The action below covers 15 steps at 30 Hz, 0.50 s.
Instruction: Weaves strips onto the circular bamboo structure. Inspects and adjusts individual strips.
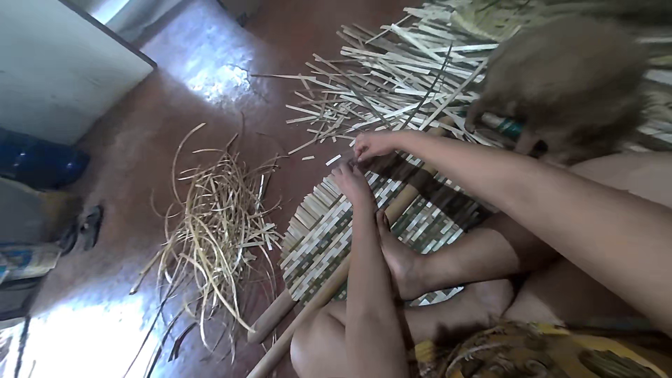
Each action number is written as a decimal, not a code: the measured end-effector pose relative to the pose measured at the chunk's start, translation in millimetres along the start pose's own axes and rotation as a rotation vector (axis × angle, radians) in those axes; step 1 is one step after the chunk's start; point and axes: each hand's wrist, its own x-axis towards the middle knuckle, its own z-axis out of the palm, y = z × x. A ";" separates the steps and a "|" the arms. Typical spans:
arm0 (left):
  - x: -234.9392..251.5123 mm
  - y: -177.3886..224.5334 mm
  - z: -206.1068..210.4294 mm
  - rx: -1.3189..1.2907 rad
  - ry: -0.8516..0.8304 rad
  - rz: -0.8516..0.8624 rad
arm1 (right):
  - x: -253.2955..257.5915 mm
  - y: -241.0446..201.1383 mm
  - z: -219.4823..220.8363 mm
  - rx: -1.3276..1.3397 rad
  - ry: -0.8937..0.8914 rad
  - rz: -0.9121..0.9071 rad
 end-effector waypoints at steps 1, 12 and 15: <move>0.9 -5.6 0.8 -0.013 -0.016 0.046 | -2.4 -2.8 -2.6 -0.015 0.023 0.013; 2.2 17.1 -17.9 -0.103 -0.289 -0.138 | -65.5 21.2 -36.4 -0.476 0.016 0.373; 11.6 11.7 -16.3 -0.269 -0.289 -0.163 | -72.4 9.9 -40.5 -0.431 -0.016 0.370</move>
